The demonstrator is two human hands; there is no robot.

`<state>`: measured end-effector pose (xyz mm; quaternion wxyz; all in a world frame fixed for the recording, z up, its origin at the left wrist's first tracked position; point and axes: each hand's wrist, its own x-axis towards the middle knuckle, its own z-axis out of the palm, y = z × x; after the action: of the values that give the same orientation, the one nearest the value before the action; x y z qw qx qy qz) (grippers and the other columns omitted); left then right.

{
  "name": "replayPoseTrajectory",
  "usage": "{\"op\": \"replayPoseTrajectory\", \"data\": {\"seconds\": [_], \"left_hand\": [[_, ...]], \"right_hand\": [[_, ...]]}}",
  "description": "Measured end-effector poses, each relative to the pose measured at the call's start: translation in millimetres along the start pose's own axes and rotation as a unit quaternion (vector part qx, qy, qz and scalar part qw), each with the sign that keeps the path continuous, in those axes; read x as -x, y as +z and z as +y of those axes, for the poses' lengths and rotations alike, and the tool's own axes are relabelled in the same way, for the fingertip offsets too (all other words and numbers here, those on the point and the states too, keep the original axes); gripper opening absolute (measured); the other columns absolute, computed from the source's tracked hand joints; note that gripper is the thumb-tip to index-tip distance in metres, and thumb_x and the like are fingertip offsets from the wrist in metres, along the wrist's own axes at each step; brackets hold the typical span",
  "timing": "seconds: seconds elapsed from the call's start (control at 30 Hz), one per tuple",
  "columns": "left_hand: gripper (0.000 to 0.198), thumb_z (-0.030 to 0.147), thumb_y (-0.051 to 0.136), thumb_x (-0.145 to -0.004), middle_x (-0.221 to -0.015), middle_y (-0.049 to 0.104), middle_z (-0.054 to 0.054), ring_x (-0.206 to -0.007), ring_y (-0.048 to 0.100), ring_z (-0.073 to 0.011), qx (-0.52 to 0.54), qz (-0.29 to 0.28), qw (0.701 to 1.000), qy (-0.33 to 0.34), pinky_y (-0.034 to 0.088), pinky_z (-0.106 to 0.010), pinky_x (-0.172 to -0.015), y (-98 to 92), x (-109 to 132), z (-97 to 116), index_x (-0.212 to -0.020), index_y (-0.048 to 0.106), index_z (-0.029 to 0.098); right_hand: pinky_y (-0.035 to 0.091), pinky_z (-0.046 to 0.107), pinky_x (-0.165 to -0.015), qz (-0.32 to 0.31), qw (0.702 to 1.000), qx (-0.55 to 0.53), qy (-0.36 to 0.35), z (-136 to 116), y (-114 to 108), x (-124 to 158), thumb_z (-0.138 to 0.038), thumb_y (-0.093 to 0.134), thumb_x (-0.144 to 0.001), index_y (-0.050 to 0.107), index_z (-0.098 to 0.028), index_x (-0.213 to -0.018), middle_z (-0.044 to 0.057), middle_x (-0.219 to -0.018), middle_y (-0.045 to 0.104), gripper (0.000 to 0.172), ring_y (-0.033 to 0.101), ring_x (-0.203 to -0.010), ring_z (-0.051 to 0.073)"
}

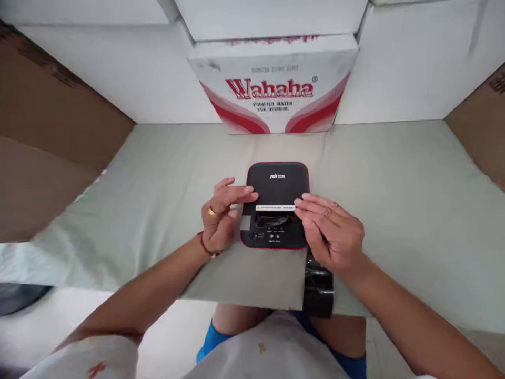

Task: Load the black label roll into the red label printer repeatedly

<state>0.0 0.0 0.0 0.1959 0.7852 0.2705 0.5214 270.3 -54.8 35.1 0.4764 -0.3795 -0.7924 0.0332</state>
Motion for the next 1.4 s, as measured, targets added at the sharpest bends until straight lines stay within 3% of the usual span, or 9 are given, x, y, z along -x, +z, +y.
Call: {"op": "replayPoseTrajectory", "data": {"seconds": [0.13,0.27,0.4,0.5,0.63,0.9,1.1,1.23,1.4], "left_hand": [[0.051,0.036,0.060,-0.099,-0.122,0.085,-0.005,-0.117,0.077,-0.0273,0.001,-0.021,1.000,0.017,0.038,-0.055,-0.126,-4.2,-1,-4,-0.149,0.061,0.028],[0.060,0.040,0.071,-0.095,-0.128,0.081,-0.006,-0.128,0.073,-0.0286,0.107,-0.001,0.994,-0.020,0.036,-0.054,-0.129,3.8,4,-11,-0.152,0.057,0.031],[0.092,0.052,0.086,-0.083,-0.173,0.049,-0.003,-0.167,0.037,-0.0321,0.252,0.023,0.955,-0.154,0.023,-0.053,-0.140,12.5,5,-15,-0.164,0.042,0.043],[0.110,0.051,0.093,-0.076,-0.184,0.027,0.005,-0.175,0.014,-0.0321,0.360,-0.020,0.903,-0.234,0.014,-0.053,-0.143,12.9,0,-10,-0.168,0.032,0.051],[0.110,0.042,0.093,-0.077,-0.183,0.028,0.006,-0.173,0.023,-0.0324,0.441,-0.057,0.853,-0.273,0.017,-0.054,-0.143,10.6,-5,2,-0.168,0.032,0.052],[0.110,0.020,0.089,-0.068,-0.176,0.040,0.008,-0.170,0.028,-0.0305,0.493,-0.013,0.796,-0.350,0.023,-0.051,-0.142,13.7,-5,8,-0.162,0.041,0.052],[0.110,0.020,0.091,-0.066,-0.180,0.035,0.008,-0.171,0.026,-0.0329,0.501,-0.007,0.791,-0.349,0.025,-0.053,-0.140,18.7,-5,4,-0.160,0.043,0.051],[0.100,0.035,0.094,-0.070,-0.180,0.036,0.003,-0.173,0.019,-0.0329,0.490,-0.002,0.806,-0.332,0.014,-0.052,-0.143,22.5,-2,-2,-0.159,0.049,0.043],[0.061,0.049,0.084,-0.087,-0.166,0.055,-0.004,-0.165,0.037,-0.0311,0.483,0.055,0.797,-0.358,0.021,-0.052,-0.141,30.0,-1,-9,-0.143,0.063,0.034]], "right_hand": [[0.060,0.047,-0.107,-0.014,1.000,-0.010,0.017,-4,-3,0,-0.011,0.057,-0.103,0.074,-0.019,-0.132,0.012,-0.121,0.083,0.035,0.076,-0.123,0.028],[0.054,0.053,-0.110,-0.041,0.999,-0.011,-0.019,-12,-4,2,-0.035,0.049,-0.111,0.058,-0.017,-0.156,0.015,-0.135,0.078,0.050,0.067,-0.130,0.032],[0.055,0.050,-0.104,-0.048,0.997,-0.021,-0.061,-18,-5,6,-0.044,0.043,-0.113,0.075,-0.023,-0.128,0.008,-0.111,0.083,0.041,0.066,-0.117,0.030],[0.056,0.048,-0.096,-0.044,0.997,-0.022,-0.066,-18,-7,9,-0.042,0.044,-0.112,0.078,-0.024,-0.116,0.007,-0.105,0.083,0.039,0.065,-0.110,0.028],[0.055,0.048,-0.097,-0.048,0.996,-0.011,-0.069,-18,-9,12,-0.034,0.052,-0.108,0.080,-0.023,-0.114,0.008,-0.105,0.084,0.030,0.065,-0.108,0.028],[0.057,0.046,-0.100,-0.049,0.996,-0.005,-0.068,-22,-12,11,-0.020,0.061,-0.099,0.080,-0.021,-0.111,0.006,-0.106,0.086,0.022,0.065,-0.106,0.026],[0.059,0.045,-0.109,-0.055,0.995,-0.030,-0.072,-19,-12,10,-0.013,0.065,-0.093,0.080,-0.019,-0.112,0.007,-0.105,0.086,0.024,0.072,-0.110,0.024],[0.063,0.045,-0.103,-0.076,0.992,-0.078,-0.070,-19,-17,-5,-0.014,0.067,-0.094,0.081,-0.019,-0.108,0.009,-0.100,0.085,0.020,0.078,-0.104,0.025],[0.063,0.034,-0.085,-0.213,0.964,-0.144,0.075,-22,-37,-55,-0.023,0.059,-0.106,0.078,-0.024,-0.095,0.004,-0.095,0.082,0.022,0.078,-0.090,0.019]]}}
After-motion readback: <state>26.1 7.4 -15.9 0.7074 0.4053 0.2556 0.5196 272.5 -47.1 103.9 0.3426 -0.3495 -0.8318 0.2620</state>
